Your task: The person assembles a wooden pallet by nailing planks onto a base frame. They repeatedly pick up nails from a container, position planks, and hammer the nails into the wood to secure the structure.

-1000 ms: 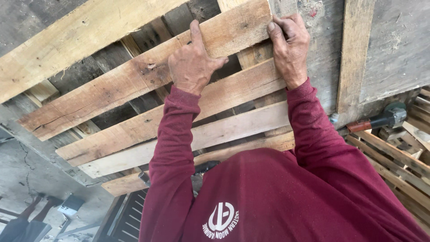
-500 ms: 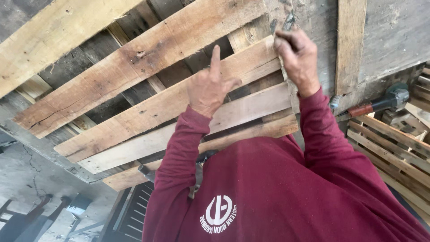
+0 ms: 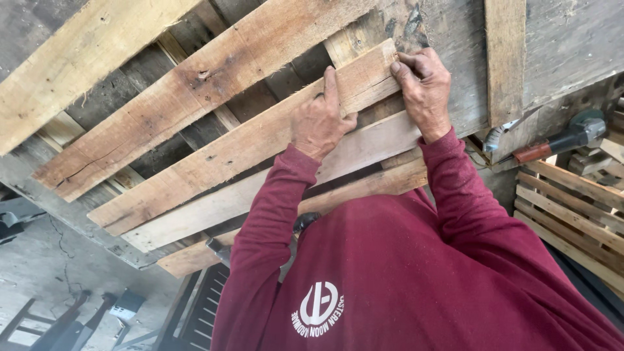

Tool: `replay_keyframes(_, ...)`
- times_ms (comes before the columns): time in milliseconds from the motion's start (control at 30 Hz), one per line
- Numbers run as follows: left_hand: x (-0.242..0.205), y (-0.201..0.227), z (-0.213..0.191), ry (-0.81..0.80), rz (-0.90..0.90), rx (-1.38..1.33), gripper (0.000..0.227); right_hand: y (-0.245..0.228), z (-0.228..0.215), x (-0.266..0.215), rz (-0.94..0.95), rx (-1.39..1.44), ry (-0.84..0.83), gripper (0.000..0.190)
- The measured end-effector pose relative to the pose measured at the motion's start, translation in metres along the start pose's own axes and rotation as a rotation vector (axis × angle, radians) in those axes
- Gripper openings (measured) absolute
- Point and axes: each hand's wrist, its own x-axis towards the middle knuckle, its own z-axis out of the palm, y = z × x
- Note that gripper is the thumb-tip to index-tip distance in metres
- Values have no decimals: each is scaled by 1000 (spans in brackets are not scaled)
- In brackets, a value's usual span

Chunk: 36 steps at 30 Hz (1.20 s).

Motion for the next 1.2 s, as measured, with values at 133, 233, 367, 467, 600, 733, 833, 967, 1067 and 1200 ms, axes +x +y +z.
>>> replay_keyframes(133,-7,-3,-2,31,-17,-5,107,1,1,-2,-33,14,-40,15)
replay_keyframes(233,-1,-3,-3,-17,-32,-26,106,1,0,6,-24,-40,-53,15)
replay_keyframes(367,-2,-4,0,-36,-20,-18,104,-1,3,3,-10,8,-28,16)
replay_keyframes(467,0,-5,1,-10,-20,-1,104,-3,5,4,14,53,-15,17)
replay_keyframes(600,1,-6,2,41,-5,-43,105,-1,7,5,22,78,11,17)
replay_keyframes(733,-2,-3,-1,23,-35,-17,106,2,9,0,1,76,13,16)
replay_keyframes(833,0,-1,-8,45,-19,-12,111,8,6,5,43,25,-5,18)
replay_keyframes(967,-17,6,-10,1,-75,-80,110,21,-12,2,39,156,-126,22)
replay_keyframes(1067,-42,17,-4,156,15,-106,77,29,-36,-22,157,234,-160,24)
replay_keyframes(1200,-89,28,7,84,-15,1,82,33,-57,-78,105,7,-162,21)
